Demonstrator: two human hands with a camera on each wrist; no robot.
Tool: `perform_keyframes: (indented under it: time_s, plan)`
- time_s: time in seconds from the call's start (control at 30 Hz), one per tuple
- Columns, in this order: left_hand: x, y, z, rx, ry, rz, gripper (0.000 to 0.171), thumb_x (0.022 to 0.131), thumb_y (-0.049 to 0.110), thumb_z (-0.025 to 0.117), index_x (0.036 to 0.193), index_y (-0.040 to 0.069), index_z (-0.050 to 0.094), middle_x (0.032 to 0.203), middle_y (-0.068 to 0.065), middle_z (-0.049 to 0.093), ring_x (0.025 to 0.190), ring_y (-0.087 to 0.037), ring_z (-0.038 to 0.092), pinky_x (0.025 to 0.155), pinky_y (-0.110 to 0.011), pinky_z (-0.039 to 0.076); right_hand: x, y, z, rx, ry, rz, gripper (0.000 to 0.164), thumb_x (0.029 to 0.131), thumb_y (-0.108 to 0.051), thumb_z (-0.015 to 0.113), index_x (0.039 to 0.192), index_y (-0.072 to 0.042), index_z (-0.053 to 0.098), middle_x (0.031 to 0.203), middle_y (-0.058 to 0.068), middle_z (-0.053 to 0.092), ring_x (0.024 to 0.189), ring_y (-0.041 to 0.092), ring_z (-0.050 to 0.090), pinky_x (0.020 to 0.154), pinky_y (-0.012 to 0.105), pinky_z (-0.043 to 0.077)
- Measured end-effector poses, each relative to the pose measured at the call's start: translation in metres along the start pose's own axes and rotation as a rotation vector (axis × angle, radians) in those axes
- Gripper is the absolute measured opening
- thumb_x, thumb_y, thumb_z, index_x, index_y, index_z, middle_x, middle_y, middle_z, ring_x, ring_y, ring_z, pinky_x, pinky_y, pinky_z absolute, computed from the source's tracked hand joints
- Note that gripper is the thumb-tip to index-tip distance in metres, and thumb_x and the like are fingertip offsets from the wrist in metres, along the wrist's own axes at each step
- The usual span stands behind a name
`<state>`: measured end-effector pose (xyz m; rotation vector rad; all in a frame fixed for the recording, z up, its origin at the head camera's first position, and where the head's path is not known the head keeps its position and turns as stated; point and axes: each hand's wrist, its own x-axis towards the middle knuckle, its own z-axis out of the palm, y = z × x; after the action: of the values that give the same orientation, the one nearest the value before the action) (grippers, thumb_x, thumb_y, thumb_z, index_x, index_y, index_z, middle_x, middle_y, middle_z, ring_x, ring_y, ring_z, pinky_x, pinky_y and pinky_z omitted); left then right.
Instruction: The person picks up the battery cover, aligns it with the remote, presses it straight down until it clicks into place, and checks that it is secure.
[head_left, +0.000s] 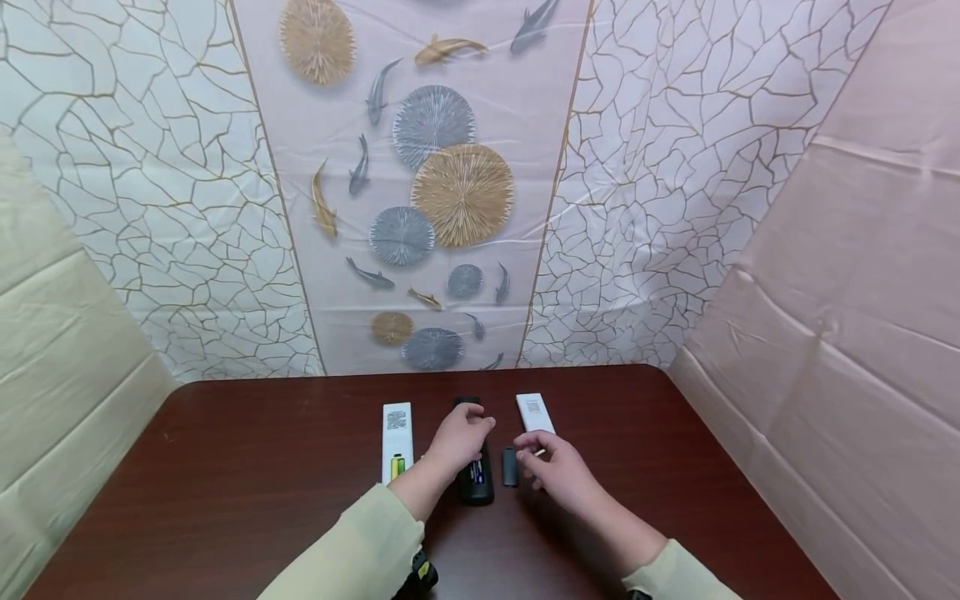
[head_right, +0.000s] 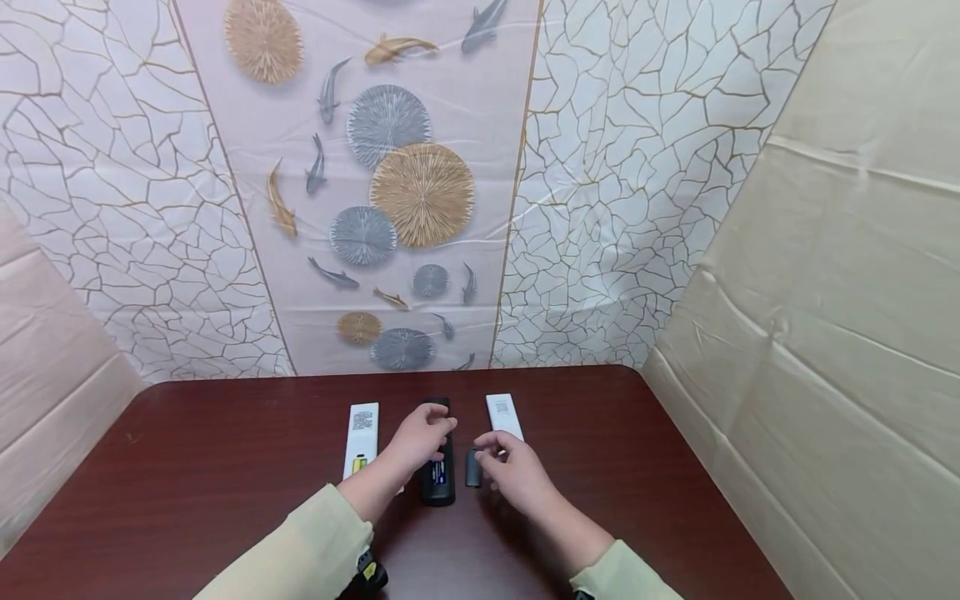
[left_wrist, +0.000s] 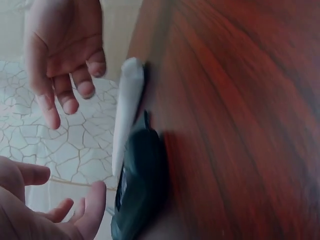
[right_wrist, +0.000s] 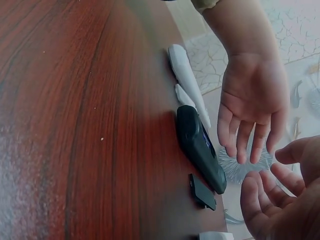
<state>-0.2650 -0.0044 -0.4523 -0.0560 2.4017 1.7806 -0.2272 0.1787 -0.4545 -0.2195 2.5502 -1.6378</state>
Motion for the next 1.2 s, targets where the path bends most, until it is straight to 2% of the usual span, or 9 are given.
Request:
perform_keyframes:
  time_s: [0.17, 0.27, 0.37, 0.53, 0.77, 0.97, 1.07, 1.2]
  plan:
    - [0.002, 0.002, -0.003, 0.293, 0.071, 0.064, 0.043, 0.098, 0.036, 0.061, 0.132, 0.010, 0.059, 0.127, -0.011, 0.061, 0.111, -0.024, 0.060, 0.093, -0.046, 0.050, 0.002, 0.000, 0.001, -0.036, -0.031, -0.018, 0.018, 0.098, -0.009, 0.061, 0.114, -0.002, 0.066, 0.089, 0.007, 0.059, 0.075, 0.032, 0.060, 0.063, 0.040, 0.055]
    - [0.003, 0.003, -0.004, 0.367, 0.085, 0.055, 0.042, 0.097, 0.038, 0.062, 0.130, 0.012, 0.060, 0.129, -0.012, 0.059, 0.106, -0.023, 0.060, 0.090, -0.046, 0.052, 0.003, 0.000, 0.002, -0.094, -0.042, -0.029, 0.019, 0.098, -0.012, 0.062, 0.114, -0.003, 0.067, 0.089, 0.006, 0.060, 0.071, 0.027, 0.059, 0.060, 0.037, 0.053]
    - [0.004, 0.002, -0.006, 0.401, 0.085, 0.036, 0.043, 0.097, 0.039, 0.063, 0.131, 0.013, 0.059, 0.131, -0.014, 0.056, 0.103, -0.024, 0.059, 0.088, -0.046, 0.053, 0.004, -0.001, 0.004, -0.191, -0.038, -0.055, 0.020, 0.097, -0.014, 0.064, 0.114, -0.006, 0.069, 0.093, 0.003, 0.062, 0.073, 0.020, 0.057, 0.063, 0.034, 0.051]
    - [0.009, -0.003, -0.006, 0.445, 0.083, 0.004, 0.046, 0.096, 0.038, 0.065, 0.133, 0.011, 0.058, 0.131, -0.017, 0.053, 0.101, -0.025, 0.060, 0.085, -0.045, 0.054, 0.010, 0.000, 0.008, -0.391, -0.052, -0.113, 0.023, 0.095, -0.015, 0.067, 0.117, -0.008, 0.070, 0.103, 0.001, 0.063, 0.087, 0.016, 0.056, 0.076, 0.036, 0.050]
    - [0.016, -0.006, -0.005, 0.485, 0.065, -0.053, 0.058, 0.092, 0.038, 0.070, 0.139, 0.008, 0.053, 0.127, -0.021, 0.054, 0.105, -0.032, 0.059, 0.082, -0.049, 0.054, 0.016, -0.001, 0.016, -0.654, -0.101, -0.173, 0.035, 0.093, -0.015, 0.068, 0.126, -0.006, 0.066, 0.120, 0.009, 0.062, 0.107, 0.025, 0.061, 0.088, 0.046, 0.053]
    - [0.023, -0.006, -0.001, 0.570, 0.046, -0.081, 0.071, 0.089, 0.039, 0.073, 0.144, 0.004, 0.045, 0.125, -0.023, 0.056, 0.106, -0.036, 0.060, 0.081, -0.051, 0.054, 0.020, 0.003, 0.022, -0.867, -0.100, -0.239, 0.036, 0.090, -0.013, 0.066, 0.125, -0.003, 0.066, 0.120, 0.014, 0.062, 0.112, 0.032, 0.059, 0.094, 0.049, 0.049]
    - [0.026, -0.006, 0.000, 0.617, 0.037, -0.079, 0.073, 0.088, 0.038, 0.075, 0.144, 0.002, 0.045, 0.123, -0.023, 0.058, 0.103, -0.037, 0.061, 0.079, -0.051, 0.054, 0.019, 0.004, 0.024, -0.941, -0.095, -0.251, 0.039, 0.086, -0.013, 0.067, 0.124, -0.002, 0.066, 0.122, 0.014, 0.063, 0.112, 0.034, 0.058, 0.095, 0.050, 0.047]
    - [0.028, -0.006, 0.001, 0.650, 0.037, -0.081, 0.074, 0.086, 0.036, 0.078, 0.143, 0.002, 0.045, 0.118, -0.022, 0.062, 0.097, -0.036, 0.064, 0.075, -0.050, 0.055, 0.019, 0.003, 0.026, -0.982, -0.098, -0.248, 0.041, 0.085, -0.013, 0.068, 0.125, -0.002, 0.066, 0.124, 0.015, 0.062, 0.114, 0.034, 0.057, 0.095, 0.051, 0.046]
